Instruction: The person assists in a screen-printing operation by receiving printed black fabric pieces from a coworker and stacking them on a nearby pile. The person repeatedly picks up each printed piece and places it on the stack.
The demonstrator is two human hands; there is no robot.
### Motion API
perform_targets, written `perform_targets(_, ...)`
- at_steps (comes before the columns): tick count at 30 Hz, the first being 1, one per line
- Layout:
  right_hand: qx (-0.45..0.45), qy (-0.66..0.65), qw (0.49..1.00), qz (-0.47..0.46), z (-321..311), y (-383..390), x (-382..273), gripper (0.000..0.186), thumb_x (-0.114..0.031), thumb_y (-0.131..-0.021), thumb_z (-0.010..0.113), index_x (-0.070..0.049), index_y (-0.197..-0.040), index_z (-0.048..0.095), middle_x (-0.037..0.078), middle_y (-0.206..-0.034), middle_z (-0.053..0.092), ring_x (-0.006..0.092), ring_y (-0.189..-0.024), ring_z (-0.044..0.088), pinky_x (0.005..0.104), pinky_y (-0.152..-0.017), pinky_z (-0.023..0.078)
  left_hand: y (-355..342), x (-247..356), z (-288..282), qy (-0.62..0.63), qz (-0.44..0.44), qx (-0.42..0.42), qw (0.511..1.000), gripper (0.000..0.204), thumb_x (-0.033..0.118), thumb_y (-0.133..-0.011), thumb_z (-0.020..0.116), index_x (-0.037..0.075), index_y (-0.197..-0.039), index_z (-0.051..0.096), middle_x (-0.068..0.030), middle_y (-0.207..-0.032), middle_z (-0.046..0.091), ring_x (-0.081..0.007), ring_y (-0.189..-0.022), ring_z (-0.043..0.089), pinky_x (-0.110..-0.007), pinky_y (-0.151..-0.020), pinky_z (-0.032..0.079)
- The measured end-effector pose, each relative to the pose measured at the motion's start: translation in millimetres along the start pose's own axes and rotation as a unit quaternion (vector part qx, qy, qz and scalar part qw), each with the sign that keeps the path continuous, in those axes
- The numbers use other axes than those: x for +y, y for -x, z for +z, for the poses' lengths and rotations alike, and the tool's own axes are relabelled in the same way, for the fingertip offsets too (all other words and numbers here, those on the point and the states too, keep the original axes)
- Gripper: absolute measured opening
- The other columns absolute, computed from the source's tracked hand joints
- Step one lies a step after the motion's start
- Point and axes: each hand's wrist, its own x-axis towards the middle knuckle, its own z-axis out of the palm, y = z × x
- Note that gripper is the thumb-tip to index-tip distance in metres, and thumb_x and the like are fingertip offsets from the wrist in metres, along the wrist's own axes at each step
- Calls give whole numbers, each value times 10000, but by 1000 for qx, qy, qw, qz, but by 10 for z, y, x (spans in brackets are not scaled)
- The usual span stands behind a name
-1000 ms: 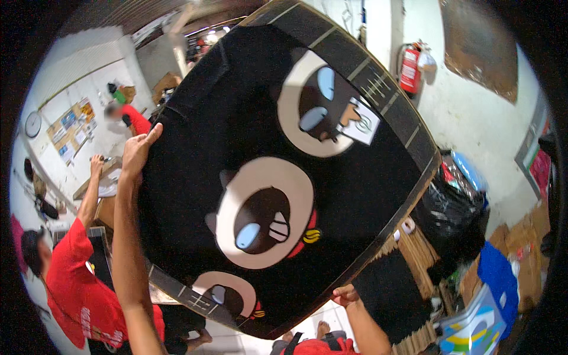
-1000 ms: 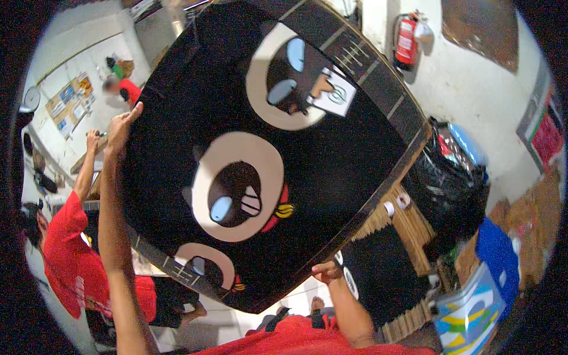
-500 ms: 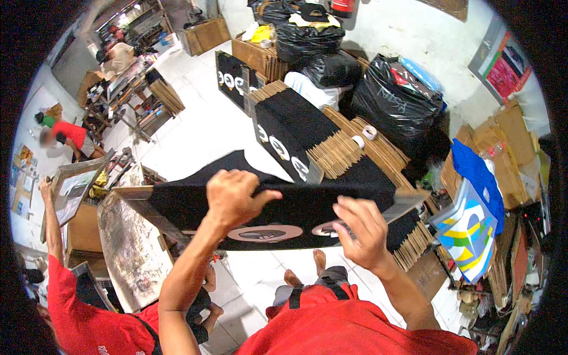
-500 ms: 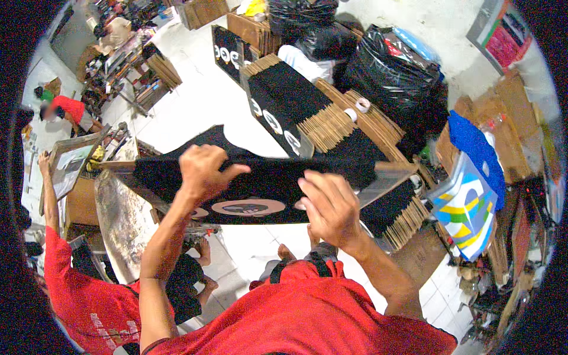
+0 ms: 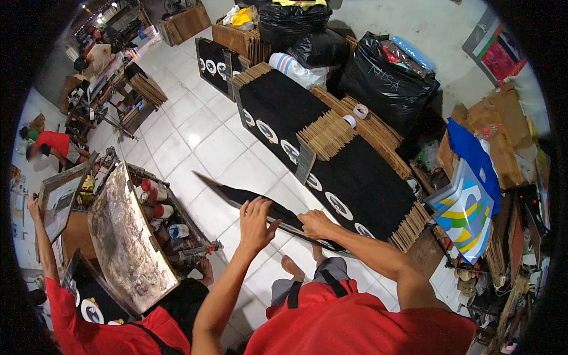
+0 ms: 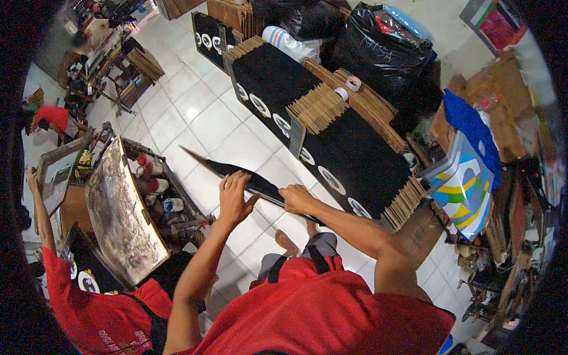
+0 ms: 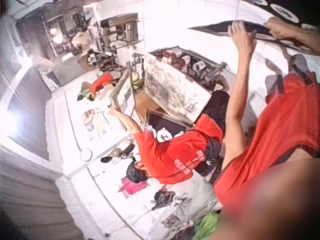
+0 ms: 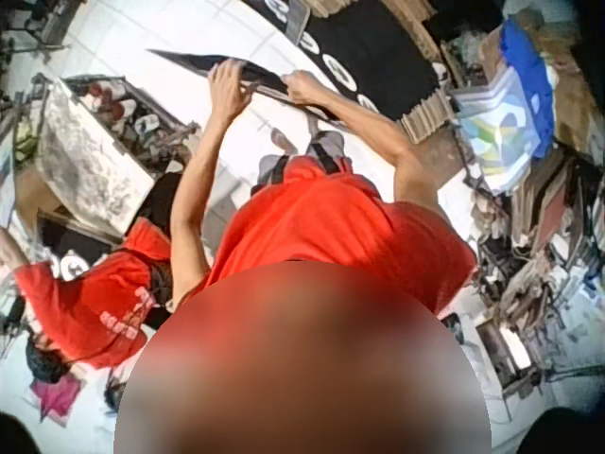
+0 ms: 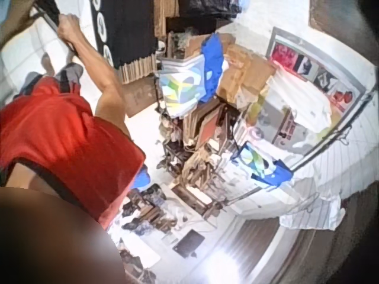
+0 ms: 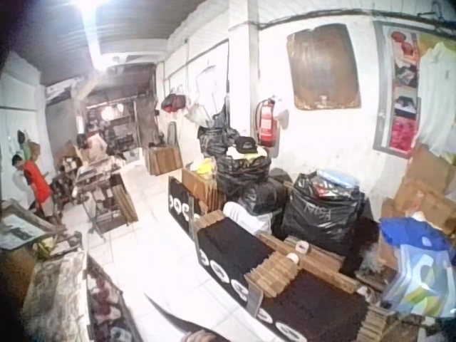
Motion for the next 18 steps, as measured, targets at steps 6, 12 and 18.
perform_targets(6, -10, -31, 993, 116, 485, -151, 863, 209, -68, -624, 598, 14, -815, 619, 271, -797, 618, 416, -831, 613, 476, -760, 481, 1682, -609, 822, -4, -311, -99, 945, 426, 286, -720, 723, 22, -1022, 582, -168, -992, 605, -325, -955, 554, -440, -812, 421)
perform_targets(12, 11, -42, 979, 197, 619, -13, 1525, 199, -88, -658, 605, 19, -825, 619, 245, -817, 634, 395, -839, 622, 466, -763, 488, 3825, -376, 1525, 18, -530, -397, 749, 444, 414, -725, 716, 35, -949, 659, -150, -968, 666, -343, -935, 617, -426, -810, 477)
perform_targets(18, 21, -11, 966, 258, 905, 217, 2192, 255, -84, -686, 583, 0, -926, 604, 247, -848, 634, 409, -849, 618, 497, -771, 471, 4144, -22, 1565, 245, -717, -277, 590, 274, 282, -728, 721, 13, -720, 668, -108, -691, 658, -221, -649, 624, -347, -624, 484)
